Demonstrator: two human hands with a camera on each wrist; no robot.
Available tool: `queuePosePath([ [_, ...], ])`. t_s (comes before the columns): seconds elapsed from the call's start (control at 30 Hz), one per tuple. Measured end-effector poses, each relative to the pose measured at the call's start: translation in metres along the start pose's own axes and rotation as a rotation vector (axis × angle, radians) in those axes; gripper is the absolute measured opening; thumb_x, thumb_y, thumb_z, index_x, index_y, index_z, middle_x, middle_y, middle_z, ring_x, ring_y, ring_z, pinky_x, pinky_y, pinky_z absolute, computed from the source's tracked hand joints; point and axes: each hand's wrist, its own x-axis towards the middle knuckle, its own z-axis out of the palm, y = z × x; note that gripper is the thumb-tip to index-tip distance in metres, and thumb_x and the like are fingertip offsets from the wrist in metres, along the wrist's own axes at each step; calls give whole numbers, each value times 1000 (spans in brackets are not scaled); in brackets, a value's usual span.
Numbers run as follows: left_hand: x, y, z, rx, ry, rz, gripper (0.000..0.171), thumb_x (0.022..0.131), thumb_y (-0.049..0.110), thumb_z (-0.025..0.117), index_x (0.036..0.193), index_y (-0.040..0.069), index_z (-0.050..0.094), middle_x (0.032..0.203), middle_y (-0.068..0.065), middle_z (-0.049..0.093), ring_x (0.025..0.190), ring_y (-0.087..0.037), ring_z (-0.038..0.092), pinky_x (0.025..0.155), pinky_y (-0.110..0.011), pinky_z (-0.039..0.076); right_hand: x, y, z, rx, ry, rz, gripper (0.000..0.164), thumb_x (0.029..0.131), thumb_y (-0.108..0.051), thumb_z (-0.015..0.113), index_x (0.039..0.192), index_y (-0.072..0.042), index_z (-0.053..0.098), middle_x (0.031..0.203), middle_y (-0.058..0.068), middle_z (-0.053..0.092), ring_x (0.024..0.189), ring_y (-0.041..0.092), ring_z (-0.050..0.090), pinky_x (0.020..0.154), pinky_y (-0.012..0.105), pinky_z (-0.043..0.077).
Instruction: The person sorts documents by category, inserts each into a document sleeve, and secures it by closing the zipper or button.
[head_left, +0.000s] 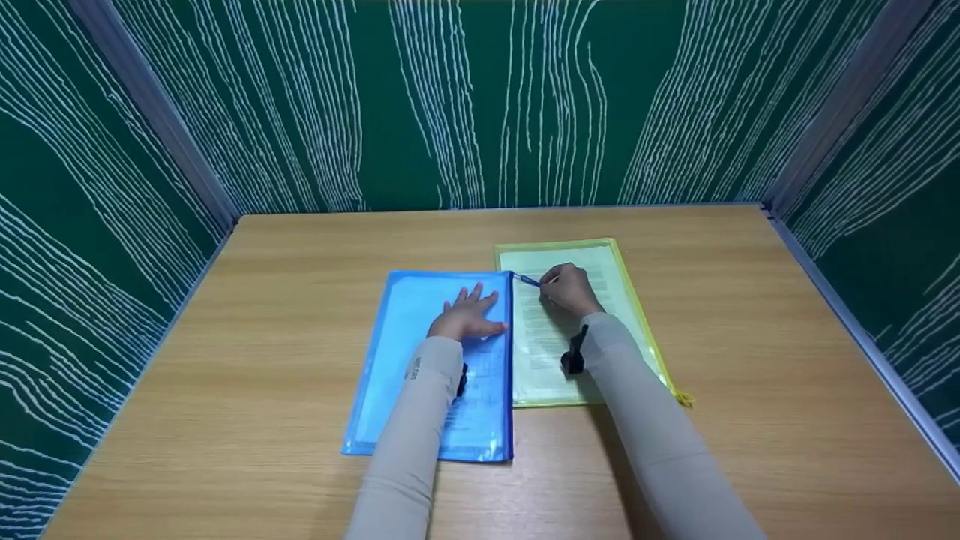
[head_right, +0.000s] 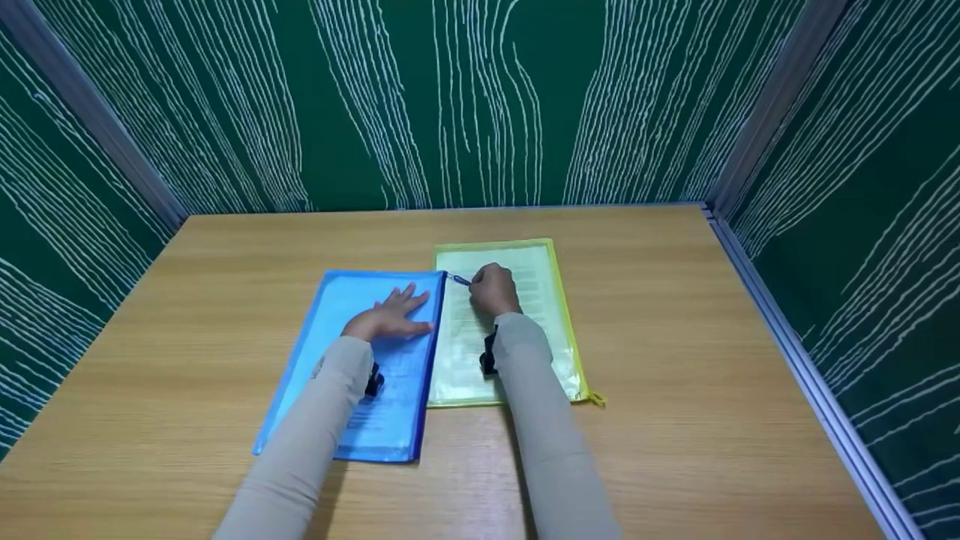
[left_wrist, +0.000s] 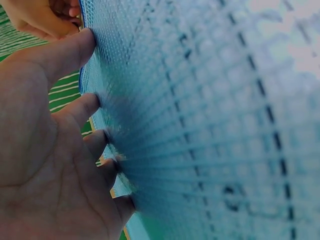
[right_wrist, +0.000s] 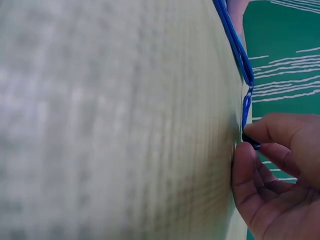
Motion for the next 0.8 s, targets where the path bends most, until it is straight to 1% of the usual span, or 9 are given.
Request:
queuePosePath([
  [0.1, 0, -1, 0, 3, -3, 3, 76, 92, 52, 55, 154, 27, 19, 163, -1, -1, 150, -26, -8, 120, -49, -3, 0, 2, 0, -1, -8, -3, 22, 90, -8, 57, 106, 0, 70, 91, 15, 67, 68, 17, 52, 63, 27, 43],
  [0.2, 0, -2, -1, 3, -7, 7, 76, 93, 52, 54, 154, 27, 18, 163, -2, -2, 150, -27, -8, 120, -50, -3, 0, 4, 0, 6, -22, -6, 22, 90, -8, 57, 106, 0, 70, 94, 16, 67, 69, 17, 52, 63, 28, 43],
  [0.3, 0, -3, -1, -6, -4, 5, 76, 93, 52, 54, 154, 27, 19, 163, -2, -1, 150, -27, -9, 120, -50, -3, -1, 4, 1, 19, -31, 1, 21, 91, -9, 58, 105, -1, 71, 89, 14, 67, 64, 15, 52, 58, 27, 42],
  [0.43, -1, -3, -2, 6, 3, -5, 75, 93, 52, 53, 154, 26, 19, 163, -3, 0, 150, -28, -8, 120, -52, -1, 0, 3, 4, 45, -54, -9, 19, 89, -9, 60, 102, -1, 72, 77, 7, 65, 55, 10, 51, 51, 23, 42],
  [0.53, -1, -3, -3, 13, -1, -13, 75, 93, 53, 53, 155, 27, 18, 164, -3, -1, 150, -28, -8, 120, -52, -1, 0, 3, 6, 51, -71, -16, 19, 89, -8, 60, 101, 0, 72, 73, 5, 62, 54, 8, 50, 49, 21, 41],
  [0.7, 2, 0, -3, 2, -9, -21, 76, 92, 54, 53, 155, 27, 18, 164, -2, -2, 150, -27, -10, 120, -52, -1, -1, 4, 5, 48, -70, -5, 18, 89, -9, 60, 101, 0, 72, 76, 5, 61, 58, 10, 51, 51, 21, 42],
  [0.8, 2, 1, -4, -3, -13, -22, 76, 92, 54, 53, 155, 27, 18, 164, -2, -2, 150, -27, -10, 120, -51, -2, -3, 3, 4, 35, -65, -18, 18, 90, -9, 60, 100, 0, 72, 77, 6, 62, 59, 10, 51, 52, 21, 43],
])
